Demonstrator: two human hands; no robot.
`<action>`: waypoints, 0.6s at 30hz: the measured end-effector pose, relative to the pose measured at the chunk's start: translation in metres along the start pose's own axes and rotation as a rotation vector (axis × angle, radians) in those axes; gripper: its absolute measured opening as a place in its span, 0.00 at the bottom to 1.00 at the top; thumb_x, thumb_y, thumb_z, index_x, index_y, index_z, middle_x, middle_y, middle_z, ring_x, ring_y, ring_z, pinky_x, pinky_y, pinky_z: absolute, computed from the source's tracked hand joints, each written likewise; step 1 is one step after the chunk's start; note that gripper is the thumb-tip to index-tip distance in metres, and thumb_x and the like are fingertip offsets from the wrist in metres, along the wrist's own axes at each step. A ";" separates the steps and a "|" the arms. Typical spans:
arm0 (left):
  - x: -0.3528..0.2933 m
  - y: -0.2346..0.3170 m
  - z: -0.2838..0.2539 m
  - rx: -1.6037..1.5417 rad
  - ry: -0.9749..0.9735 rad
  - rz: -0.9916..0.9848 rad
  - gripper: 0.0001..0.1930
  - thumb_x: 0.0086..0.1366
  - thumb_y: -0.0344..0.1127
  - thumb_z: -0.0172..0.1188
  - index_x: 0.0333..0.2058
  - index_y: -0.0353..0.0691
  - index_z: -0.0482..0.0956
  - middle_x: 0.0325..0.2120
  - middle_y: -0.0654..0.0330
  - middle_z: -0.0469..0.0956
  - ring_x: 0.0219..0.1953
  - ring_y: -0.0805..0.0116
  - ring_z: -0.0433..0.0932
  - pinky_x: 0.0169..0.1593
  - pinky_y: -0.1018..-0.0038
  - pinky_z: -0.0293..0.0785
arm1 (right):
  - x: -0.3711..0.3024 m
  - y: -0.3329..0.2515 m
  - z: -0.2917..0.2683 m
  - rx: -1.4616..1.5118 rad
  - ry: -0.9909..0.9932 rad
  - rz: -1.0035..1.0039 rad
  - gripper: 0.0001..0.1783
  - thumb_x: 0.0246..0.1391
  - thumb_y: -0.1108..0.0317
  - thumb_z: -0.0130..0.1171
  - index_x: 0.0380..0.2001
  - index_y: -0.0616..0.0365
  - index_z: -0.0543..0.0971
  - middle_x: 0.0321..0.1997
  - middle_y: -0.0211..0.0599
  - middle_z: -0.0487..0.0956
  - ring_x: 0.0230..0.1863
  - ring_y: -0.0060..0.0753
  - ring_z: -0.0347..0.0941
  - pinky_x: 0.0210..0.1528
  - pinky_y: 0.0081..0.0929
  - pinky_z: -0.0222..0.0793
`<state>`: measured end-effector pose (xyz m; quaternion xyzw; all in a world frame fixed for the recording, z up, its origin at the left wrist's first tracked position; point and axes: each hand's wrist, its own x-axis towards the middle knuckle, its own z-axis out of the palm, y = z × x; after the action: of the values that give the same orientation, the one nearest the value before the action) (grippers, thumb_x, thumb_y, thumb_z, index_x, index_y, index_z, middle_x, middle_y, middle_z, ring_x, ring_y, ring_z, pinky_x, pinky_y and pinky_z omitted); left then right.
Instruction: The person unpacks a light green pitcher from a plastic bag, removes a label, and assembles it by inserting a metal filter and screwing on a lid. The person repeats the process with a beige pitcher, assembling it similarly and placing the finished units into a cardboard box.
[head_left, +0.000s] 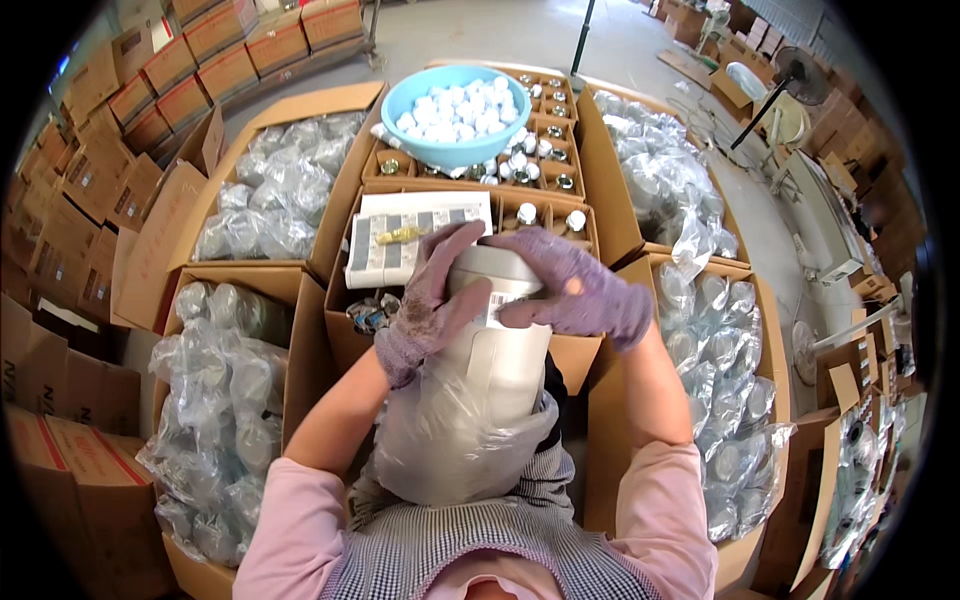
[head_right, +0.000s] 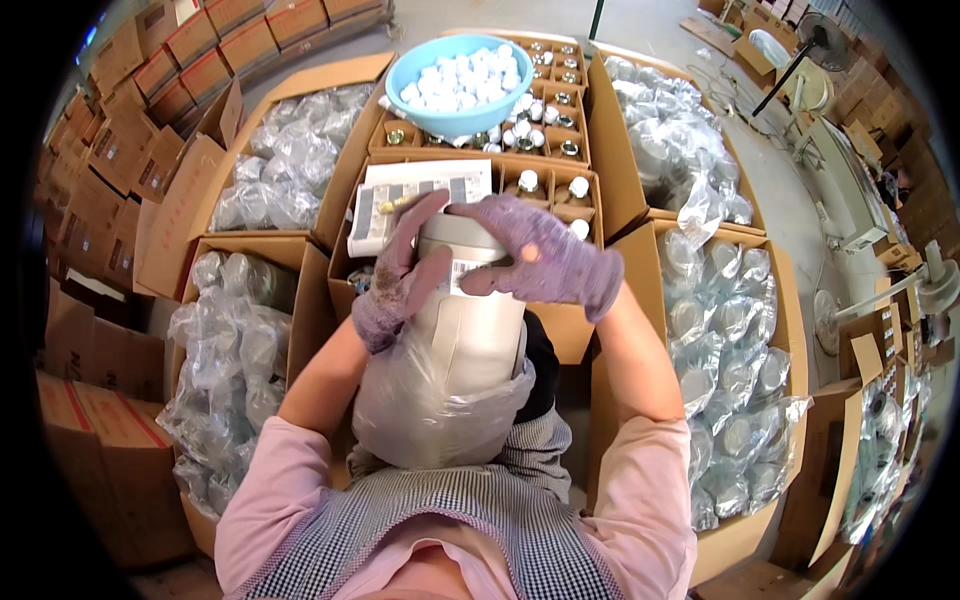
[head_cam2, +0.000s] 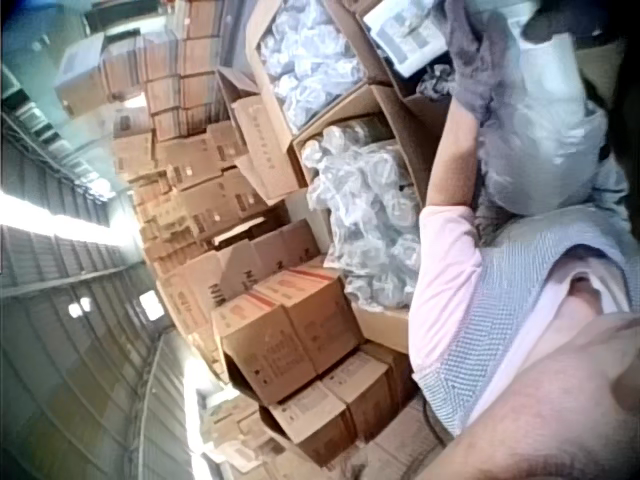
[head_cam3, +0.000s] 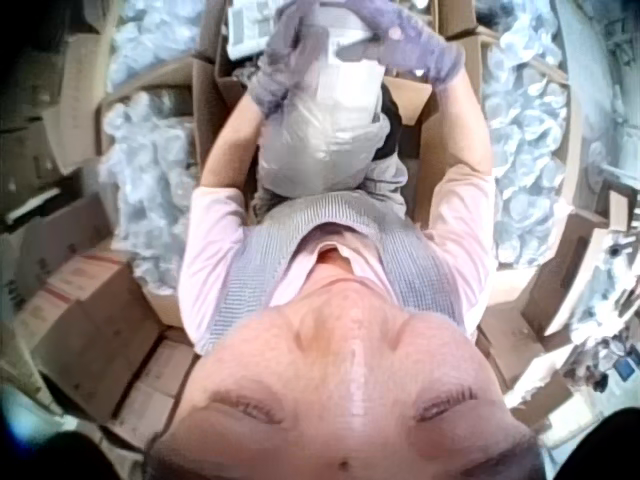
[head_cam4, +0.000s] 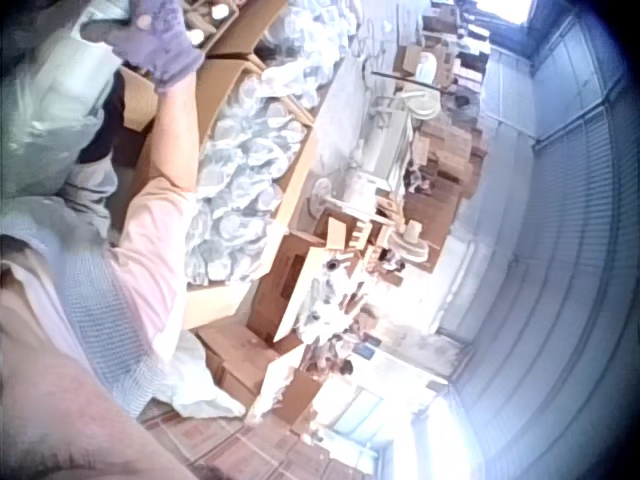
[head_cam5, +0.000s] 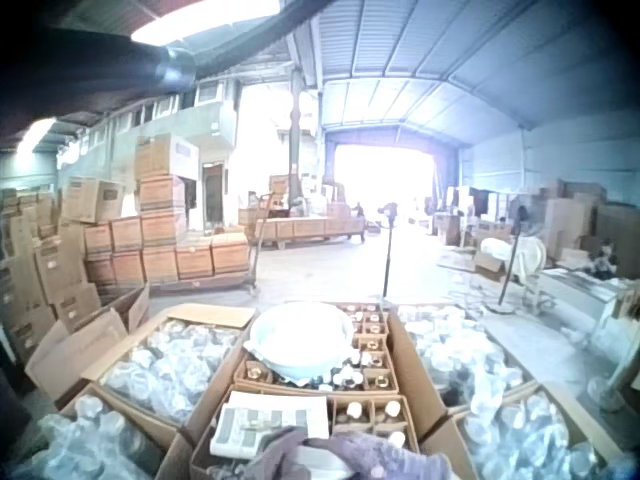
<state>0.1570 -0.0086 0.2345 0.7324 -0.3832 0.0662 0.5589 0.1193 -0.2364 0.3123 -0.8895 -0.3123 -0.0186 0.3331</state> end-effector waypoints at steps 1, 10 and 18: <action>0.000 -0.003 0.002 -0.020 0.037 0.020 0.34 0.64 0.39 0.64 0.65 0.34 0.63 0.65 0.44 0.61 0.65 0.49 0.63 0.68 0.59 0.59 | -0.002 0.000 0.005 0.036 0.034 -0.004 0.39 0.47 0.57 0.71 0.60 0.59 0.71 0.51 0.53 0.76 0.56 0.53 0.72 0.60 0.40 0.66; -0.068 0.091 0.003 0.360 -0.087 0.068 0.44 0.65 0.47 0.64 0.64 0.17 0.53 0.59 0.28 0.64 0.60 0.37 0.69 0.64 0.54 0.67 | -0.029 -0.004 0.013 -0.201 0.206 0.079 0.34 0.54 0.54 0.65 0.60 0.60 0.71 0.48 0.52 0.78 0.53 0.53 0.74 0.58 0.43 0.68; -0.129 0.018 -0.002 -0.038 -0.002 -0.481 0.25 0.75 0.46 0.47 0.61 0.33 0.65 0.51 0.46 0.77 0.51 0.48 0.79 0.56 0.65 0.75 | -0.035 -0.089 -0.002 -0.107 0.391 -0.297 0.20 0.54 0.56 0.64 0.44 0.60 0.82 0.43 0.44 0.83 0.43 0.50 0.79 0.46 0.39 0.74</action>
<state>0.0563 0.0547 0.1814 0.7919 -0.1996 -0.0769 0.5720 0.0416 -0.2048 0.3572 -0.8297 -0.3676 -0.2556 0.3335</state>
